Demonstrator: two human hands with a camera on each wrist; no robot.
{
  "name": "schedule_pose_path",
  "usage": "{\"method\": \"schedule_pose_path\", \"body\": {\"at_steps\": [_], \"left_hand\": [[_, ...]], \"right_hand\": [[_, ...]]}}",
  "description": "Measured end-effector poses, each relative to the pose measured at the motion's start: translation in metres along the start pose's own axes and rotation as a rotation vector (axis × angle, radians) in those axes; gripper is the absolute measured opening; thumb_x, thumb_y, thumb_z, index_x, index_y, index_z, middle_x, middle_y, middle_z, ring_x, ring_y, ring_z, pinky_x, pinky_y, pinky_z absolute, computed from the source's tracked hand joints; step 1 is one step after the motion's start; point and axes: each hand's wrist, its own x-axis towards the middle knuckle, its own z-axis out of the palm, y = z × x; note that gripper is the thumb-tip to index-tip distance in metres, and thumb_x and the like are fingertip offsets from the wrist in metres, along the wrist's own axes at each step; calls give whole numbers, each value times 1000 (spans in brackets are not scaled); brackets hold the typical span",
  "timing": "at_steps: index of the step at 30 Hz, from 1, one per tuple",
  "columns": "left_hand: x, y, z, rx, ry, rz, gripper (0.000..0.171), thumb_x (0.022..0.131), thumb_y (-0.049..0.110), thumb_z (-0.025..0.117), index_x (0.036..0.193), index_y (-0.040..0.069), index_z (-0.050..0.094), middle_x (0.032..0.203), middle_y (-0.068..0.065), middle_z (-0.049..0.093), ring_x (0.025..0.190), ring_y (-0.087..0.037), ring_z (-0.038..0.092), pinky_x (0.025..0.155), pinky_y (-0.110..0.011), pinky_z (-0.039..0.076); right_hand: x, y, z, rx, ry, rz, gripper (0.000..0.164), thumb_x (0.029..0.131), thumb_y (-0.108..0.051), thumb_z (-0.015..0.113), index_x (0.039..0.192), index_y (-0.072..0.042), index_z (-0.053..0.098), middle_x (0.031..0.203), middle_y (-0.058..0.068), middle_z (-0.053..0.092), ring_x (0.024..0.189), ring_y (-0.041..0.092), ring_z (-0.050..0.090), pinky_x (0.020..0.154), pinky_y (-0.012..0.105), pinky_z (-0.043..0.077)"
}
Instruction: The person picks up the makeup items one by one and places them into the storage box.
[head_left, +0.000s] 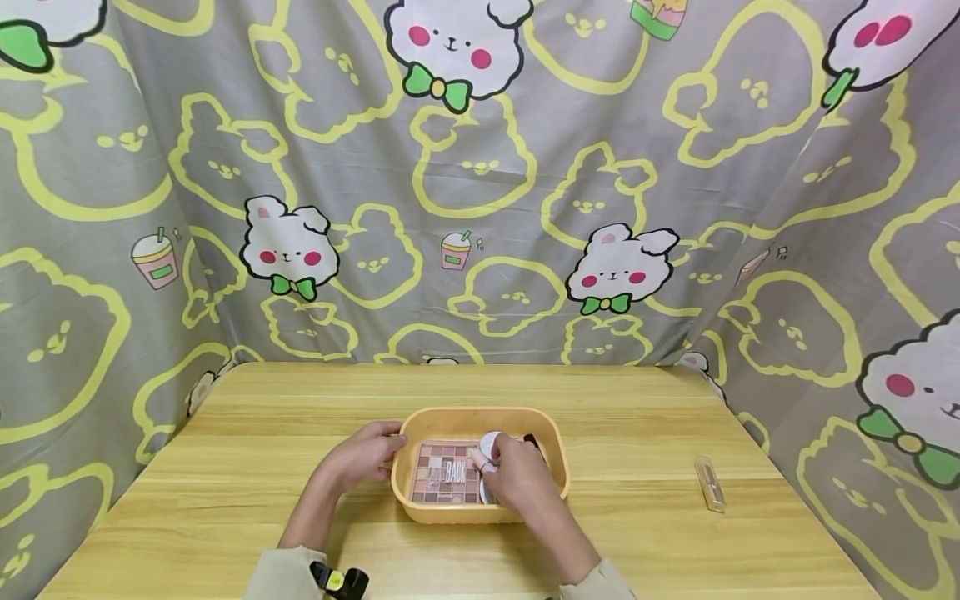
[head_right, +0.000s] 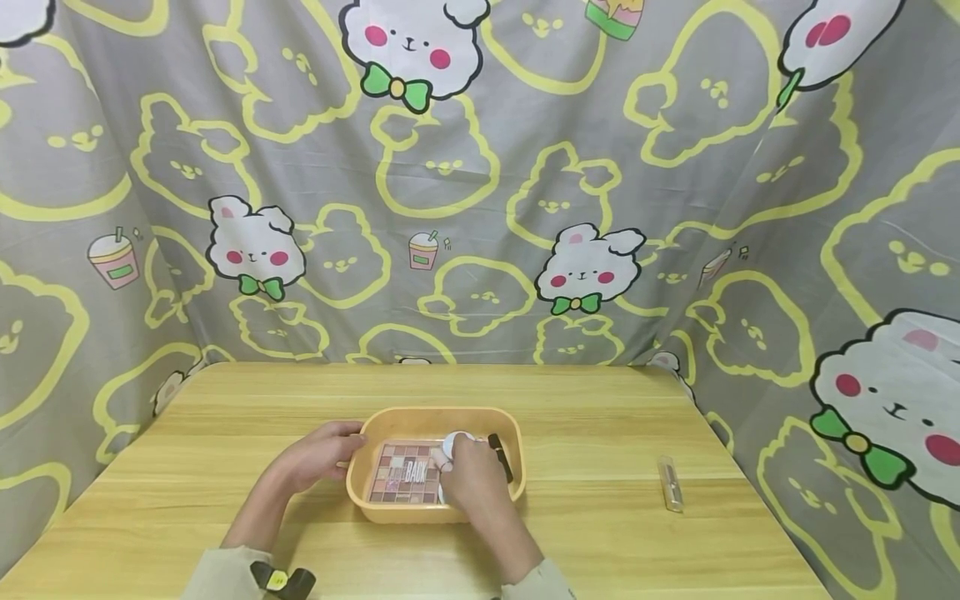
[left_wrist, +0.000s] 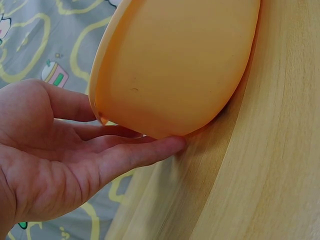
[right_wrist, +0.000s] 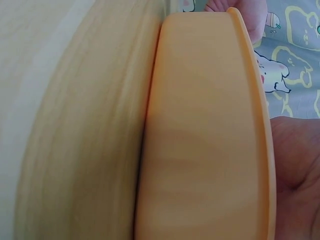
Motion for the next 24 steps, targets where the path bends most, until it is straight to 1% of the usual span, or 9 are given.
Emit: {"method": "schedule_pose_path", "body": {"at_steps": [9, 18, 24], "left_hand": [[0, 1, 0, 3, -4, 2, 49, 106, 12, 38, 149, -11, 38, 135, -29, 58, 118, -34, 63, 82, -45, 61], [-1, 1, 2, 1, 14, -9, 49, 107, 13, 38, 149, -11, 37, 138, -30, 56, 121, -36, 61, 84, -46, 61], [-1, 1, 2, 4, 3, -1, 49, 107, 13, 38, 149, -11, 36, 138, -31, 55, 123, -37, 61, 85, -47, 60]], "right_hand": [[1, -1, -2, 14, -8, 13, 24, 82, -19, 81, 86, -4, 64, 70, 5, 57, 64, 18, 49, 58, 31, 43], [1, -1, -4, 22, -18, 44, 27, 83, -23, 82, 89, -3, 65, 71, 4, 58, 67, 19, 51, 60, 32, 44], [1, -1, -8, 47, -17, 85, 30, 79, -20, 85, 95, -2, 68, 81, 8, 65, 74, 21, 55, 63, 34, 49]]}}
